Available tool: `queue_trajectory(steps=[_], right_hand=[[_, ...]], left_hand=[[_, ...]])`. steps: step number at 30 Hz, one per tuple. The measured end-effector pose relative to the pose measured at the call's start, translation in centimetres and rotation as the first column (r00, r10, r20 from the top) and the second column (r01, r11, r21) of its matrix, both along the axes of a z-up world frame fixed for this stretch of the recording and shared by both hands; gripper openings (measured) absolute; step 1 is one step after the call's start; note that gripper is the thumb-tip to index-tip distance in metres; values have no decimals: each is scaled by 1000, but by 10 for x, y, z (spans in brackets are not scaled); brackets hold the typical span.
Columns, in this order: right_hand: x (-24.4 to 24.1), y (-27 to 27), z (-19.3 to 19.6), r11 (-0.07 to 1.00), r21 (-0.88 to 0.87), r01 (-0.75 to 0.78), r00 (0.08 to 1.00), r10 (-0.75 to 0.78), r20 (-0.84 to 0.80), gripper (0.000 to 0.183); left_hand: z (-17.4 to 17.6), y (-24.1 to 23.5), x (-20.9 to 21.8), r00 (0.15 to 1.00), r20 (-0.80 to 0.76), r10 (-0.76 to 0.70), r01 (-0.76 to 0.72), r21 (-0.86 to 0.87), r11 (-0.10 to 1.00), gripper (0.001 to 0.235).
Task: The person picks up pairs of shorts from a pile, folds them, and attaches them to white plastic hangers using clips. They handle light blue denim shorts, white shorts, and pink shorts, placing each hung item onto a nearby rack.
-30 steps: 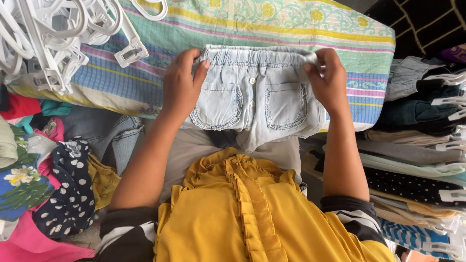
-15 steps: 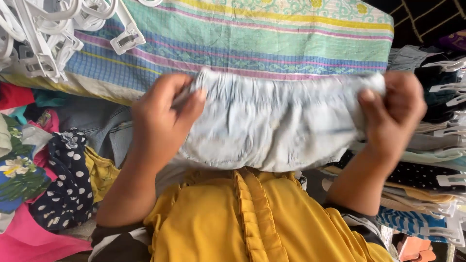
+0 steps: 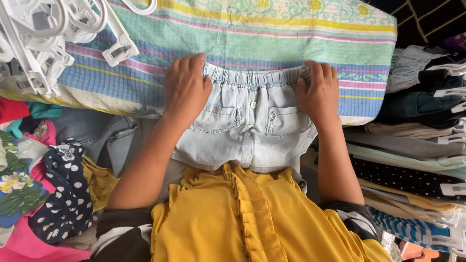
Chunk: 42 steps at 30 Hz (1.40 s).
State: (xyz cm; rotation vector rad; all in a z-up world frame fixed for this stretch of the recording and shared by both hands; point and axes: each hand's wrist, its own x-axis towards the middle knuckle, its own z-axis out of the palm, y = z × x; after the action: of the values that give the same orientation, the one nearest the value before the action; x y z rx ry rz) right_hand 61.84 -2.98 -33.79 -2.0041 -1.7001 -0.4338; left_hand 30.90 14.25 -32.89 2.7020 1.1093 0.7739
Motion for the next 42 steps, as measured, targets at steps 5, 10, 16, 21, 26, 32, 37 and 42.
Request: queue_trajectory(steps=[5,10,16,21,26,32,37,42], right_hand=[[-27,21,37,980,-175,-98,993,108,45,44],[-19,20,28,953,-110,-284,957,289,35,9],[-19,30,35,956,-119,-269,962,273,23,14],[-11,41,18,960,-147,-238,971,233,-52,12],[-6,42,13,951,-178,-252,963,228,-144,9],[-1,33,9,976,-160,-145,989,138,-59,17],[-5,30,5,997,24,-76,992,78,-104,43],[-4,28,0,998,15,-57,983,59,-175,21]], left_hand=[[3,3,36,965,-50,-259,259,-10,966,37],[-22,11,50,896,94,-435,416,166,894,25],[-31,9,55,949,3,-316,315,61,947,15],[-29,9,58,978,-65,-200,204,65,977,20],[-20,12,51,968,10,-252,252,-20,968,16],[-1,24,19,963,-160,-215,187,-173,967,23],[2,31,0,980,-181,-87,49,-204,978,39],[-6,28,6,991,-131,-37,-1,-274,962,34]])
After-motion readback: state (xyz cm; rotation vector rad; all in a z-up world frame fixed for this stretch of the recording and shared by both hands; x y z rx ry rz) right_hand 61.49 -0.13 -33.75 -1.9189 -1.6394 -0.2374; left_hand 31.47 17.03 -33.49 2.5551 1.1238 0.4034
